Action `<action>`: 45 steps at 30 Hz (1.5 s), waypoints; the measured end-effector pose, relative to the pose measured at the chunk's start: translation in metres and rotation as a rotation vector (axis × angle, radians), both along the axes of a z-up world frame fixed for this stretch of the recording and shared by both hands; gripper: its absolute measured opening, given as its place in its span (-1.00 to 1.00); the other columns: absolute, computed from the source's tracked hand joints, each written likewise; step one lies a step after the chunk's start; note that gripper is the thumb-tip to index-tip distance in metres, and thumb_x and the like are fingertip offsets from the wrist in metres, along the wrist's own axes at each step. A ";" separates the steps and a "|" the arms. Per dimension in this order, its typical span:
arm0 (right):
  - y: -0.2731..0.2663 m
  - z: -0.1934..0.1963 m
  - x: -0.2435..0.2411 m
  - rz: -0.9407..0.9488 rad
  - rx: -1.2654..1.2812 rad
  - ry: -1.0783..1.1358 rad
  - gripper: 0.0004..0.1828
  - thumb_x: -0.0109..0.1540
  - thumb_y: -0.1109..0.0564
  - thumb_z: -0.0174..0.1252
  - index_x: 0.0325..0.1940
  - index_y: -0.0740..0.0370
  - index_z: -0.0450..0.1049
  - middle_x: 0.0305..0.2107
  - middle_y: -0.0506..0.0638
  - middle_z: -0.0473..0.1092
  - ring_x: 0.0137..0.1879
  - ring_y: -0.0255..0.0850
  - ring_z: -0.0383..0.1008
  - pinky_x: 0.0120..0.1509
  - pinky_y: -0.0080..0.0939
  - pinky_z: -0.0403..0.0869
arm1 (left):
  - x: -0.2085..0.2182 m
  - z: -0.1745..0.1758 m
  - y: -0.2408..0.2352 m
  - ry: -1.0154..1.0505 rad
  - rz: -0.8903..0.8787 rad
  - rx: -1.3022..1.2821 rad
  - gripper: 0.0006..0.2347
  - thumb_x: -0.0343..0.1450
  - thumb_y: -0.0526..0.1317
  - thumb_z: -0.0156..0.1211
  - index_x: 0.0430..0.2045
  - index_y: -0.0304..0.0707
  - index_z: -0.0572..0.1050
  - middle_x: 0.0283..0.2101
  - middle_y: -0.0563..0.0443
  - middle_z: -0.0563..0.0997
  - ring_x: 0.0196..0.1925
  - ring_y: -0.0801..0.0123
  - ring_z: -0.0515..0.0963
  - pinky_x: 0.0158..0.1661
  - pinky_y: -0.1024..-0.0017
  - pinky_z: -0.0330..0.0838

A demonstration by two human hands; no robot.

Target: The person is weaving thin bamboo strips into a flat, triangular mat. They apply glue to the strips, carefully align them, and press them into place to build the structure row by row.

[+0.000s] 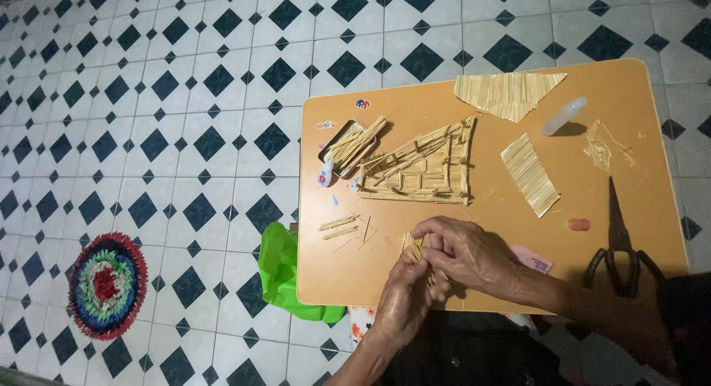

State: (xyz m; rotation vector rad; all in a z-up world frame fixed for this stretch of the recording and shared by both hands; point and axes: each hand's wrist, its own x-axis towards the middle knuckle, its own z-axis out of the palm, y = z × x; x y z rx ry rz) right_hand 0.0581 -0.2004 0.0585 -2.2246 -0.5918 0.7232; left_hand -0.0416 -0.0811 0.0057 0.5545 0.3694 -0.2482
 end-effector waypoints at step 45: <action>-0.009 -0.006 -0.028 -0.406 0.338 0.307 -0.93 0.05 0.26 0.29 -0.38 0.26 0.56 -0.65 0.01 0.57 -0.51 -0.31 0.56 -0.37 -0.40 0.52 | -0.005 0.003 0.016 -0.034 -0.252 0.426 -0.86 0.47 -0.14 -0.04 -0.41 -0.18 0.37 -0.59 0.15 0.41 -0.58 0.55 0.36 -0.47 0.59 0.27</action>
